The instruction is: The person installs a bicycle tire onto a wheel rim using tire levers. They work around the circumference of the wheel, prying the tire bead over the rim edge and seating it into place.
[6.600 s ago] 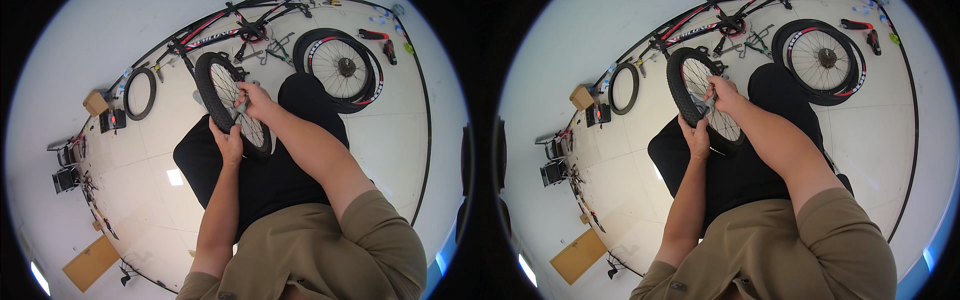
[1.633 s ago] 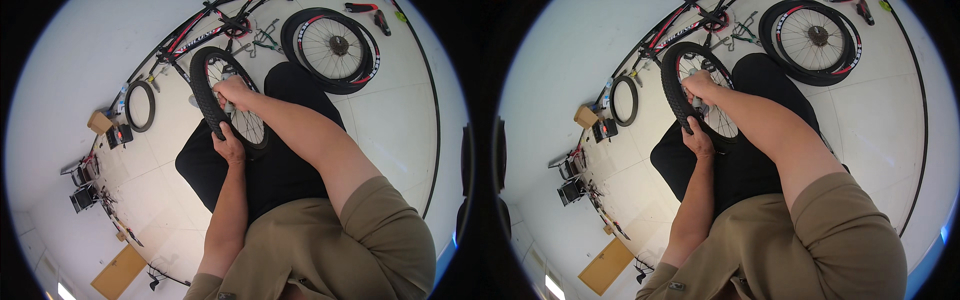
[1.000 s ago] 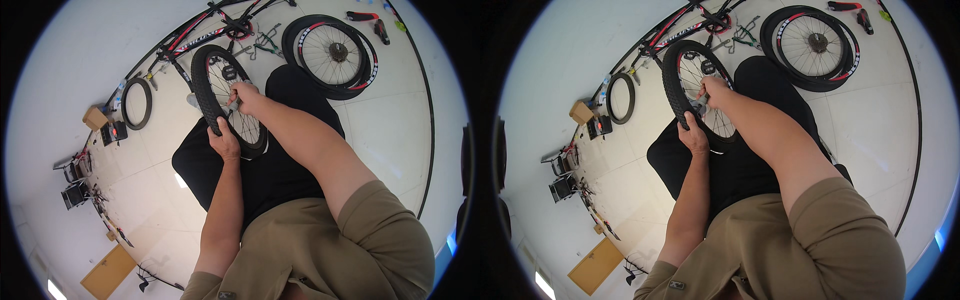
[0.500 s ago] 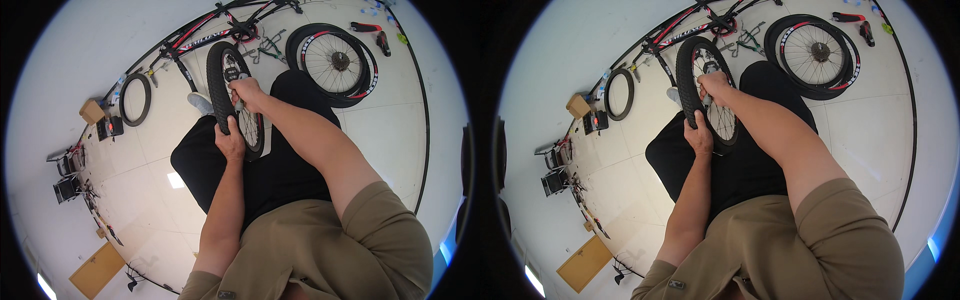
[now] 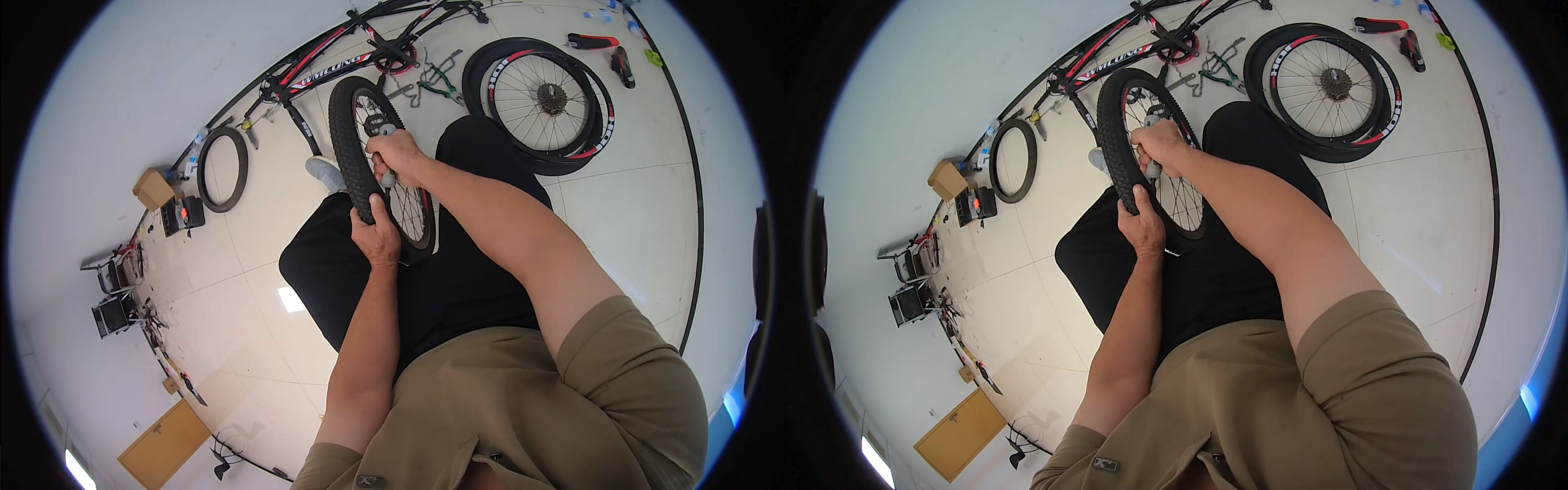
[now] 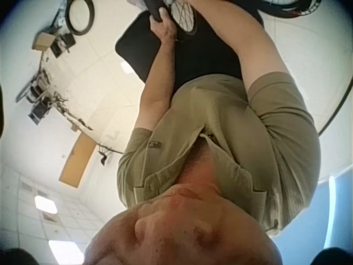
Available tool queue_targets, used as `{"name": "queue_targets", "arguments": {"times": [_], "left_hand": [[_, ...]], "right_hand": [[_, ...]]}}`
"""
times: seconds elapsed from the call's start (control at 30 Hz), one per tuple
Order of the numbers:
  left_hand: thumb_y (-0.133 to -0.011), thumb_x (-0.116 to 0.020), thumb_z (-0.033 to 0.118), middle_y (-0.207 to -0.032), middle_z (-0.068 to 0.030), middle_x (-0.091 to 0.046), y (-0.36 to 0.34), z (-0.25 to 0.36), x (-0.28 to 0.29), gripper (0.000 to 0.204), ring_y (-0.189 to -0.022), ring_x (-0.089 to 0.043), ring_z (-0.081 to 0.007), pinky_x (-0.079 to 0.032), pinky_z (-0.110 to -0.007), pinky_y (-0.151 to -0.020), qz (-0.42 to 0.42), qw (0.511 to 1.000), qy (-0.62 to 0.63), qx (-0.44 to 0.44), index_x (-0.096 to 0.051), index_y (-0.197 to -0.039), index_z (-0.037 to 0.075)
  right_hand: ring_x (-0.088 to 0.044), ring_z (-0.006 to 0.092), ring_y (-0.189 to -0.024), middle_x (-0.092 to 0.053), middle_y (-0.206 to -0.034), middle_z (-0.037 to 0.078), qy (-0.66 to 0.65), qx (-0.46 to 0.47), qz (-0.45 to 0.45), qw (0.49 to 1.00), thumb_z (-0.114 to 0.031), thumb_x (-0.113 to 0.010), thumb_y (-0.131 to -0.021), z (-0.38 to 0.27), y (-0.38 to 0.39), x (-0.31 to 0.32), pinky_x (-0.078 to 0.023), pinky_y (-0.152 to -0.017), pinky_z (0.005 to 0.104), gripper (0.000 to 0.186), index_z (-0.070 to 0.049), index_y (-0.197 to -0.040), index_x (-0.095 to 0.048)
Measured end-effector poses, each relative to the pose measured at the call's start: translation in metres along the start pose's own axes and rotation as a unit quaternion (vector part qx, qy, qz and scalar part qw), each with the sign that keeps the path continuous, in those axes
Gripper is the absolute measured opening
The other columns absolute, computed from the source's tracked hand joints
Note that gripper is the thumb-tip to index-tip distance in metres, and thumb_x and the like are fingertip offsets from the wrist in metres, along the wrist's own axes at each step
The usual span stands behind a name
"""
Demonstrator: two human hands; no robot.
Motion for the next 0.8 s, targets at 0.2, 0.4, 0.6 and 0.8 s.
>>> {"name": "queue_targets", "arguments": {"times": [0.2,0.4,0.6,0.8], "left_hand": [[-0.1,-0.064,0.038,-0.086,-0.0057,-0.066,-0.006,0.002,0.005,0.044,-0.078,-0.059,-0.0147,-0.048,-0.032,-0.072,0.002,1.0,-0.022,-0.017,-0.063,-0.103,-0.006],[-0.095,-0.068,0.044,-0.091,-0.0144,-0.072,-0.02,-0.011,0.014,0.049,-0.083,-0.068,-0.0244,-0.053,-0.038,-0.078,0.02,0.999,-0.049,0.011,-0.066,-0.11,-0.003],[-0.094,-0.068,0.045,-0.088,-0.0156,-0.072,-0.019,-0.003,0.011,0.05,-0.082,-0.069,-0.0273,-0.052,-0.039,-0.077,0.022,0.997,-0.059,0.04,-0.066,-0.108,-0.003],[-0.093,-0.069,0.044,-0.088,-0.0191,-0.073,-0.01,0.011,0.007,0.049,-0.084,-0.072,-0.0313,-0.053,-0.04,-0.077,-0.018,0.995,-0.095,0.035,-0.066,-0.107,-0.003]], "right_hand": [[-0.05,0.0205,-0.048,-0.05,-0.06,0.008,-0.118,-0.02,0.019,0.993,-0.006,-0.059,-0.084,0.014,0.001,0.007,-0.05,-0.049,0.042,0.022,-0.003,-0.064,-0.051],[-0.048,0.0192,-0.052,-0.046,-0.065,0.006,-0.292,-0.038,0.093,0.951,-0.006,-0.054,-0.086,0.047,0.005,0.022,-0.052,-0.058,0.0426,0.012,-0.007,-0.074,-0.05],[-0.046,0.0186,-0.053,-0.045,-0.064,0.005,-0.286,-0.035,0.094,0.953,-0.006,-0.053,-0.088,0.036,0.008,0.023,-0.05,-0.058,0.0421,0.015,-0.008,-0.074,-0.047],[-0.042,0.0168,-0.047,-0.046,-0.061,0.004,-0.076,-0.008,-0.002,0.997,-0.004,-0.058,-0.085,-0.002,0.011,0.003,-0.044,-0.051,0.0406,0.017,-0.008,-0.071,-0.048]]}}
Point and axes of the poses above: each hand's wrist, its own y-axis away from the middle knuckle, its own x-axis out of the back of the hand, z = x × y, the point moved 3 cm from there along -y, towards the middle knuckle
